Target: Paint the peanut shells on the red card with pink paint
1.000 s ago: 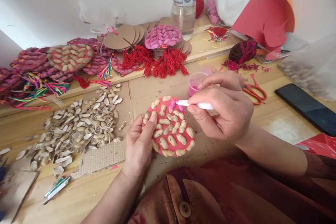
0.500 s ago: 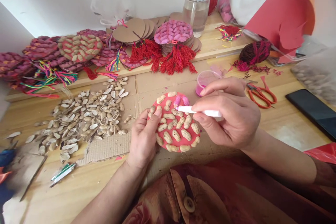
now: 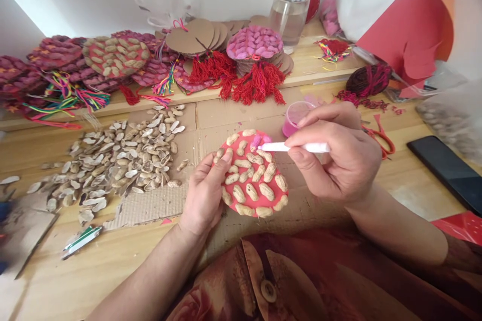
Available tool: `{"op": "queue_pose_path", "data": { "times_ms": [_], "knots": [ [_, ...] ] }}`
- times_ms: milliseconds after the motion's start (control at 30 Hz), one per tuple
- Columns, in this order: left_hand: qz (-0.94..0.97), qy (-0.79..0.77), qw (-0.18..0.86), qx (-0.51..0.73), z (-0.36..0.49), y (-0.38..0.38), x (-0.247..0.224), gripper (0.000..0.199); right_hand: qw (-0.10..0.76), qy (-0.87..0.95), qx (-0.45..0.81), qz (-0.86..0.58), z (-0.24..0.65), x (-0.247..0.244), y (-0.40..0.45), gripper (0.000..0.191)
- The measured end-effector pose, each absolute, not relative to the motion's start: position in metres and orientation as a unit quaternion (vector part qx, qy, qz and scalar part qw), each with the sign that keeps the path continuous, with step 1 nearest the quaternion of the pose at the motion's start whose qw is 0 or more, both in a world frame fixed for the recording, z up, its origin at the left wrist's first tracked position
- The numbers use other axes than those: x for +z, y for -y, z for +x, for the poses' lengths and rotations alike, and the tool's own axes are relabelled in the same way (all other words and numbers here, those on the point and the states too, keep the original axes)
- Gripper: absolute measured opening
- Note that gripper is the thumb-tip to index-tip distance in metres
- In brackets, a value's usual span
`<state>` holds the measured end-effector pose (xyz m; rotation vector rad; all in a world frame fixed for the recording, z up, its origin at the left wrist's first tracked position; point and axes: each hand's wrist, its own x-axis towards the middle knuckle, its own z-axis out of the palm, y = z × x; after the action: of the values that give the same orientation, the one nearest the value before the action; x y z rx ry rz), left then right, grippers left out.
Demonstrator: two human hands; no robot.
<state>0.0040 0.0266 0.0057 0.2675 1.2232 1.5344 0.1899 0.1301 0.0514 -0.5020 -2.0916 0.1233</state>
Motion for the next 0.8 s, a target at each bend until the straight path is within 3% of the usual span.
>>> {"op": "queue_pose_path", "data": {
  "times_ms": [167, 800],
  "knots": [
    [0.12, -0.513, 0.556, 0.643, 0.004, -0.027, 0.007, 0.033, 0.48, 0.85, 0.102, -0.19, 0.19, 0.051, -0.133, 0.002],
    [0.182, -0.532, 0.525, 0.639, -0.002, -0.023, -0.006, 0.031, 0.47, 0.863, 0.063, -0.176, 0.189, 0.048, -0.134, 0.003]
  ]
}}
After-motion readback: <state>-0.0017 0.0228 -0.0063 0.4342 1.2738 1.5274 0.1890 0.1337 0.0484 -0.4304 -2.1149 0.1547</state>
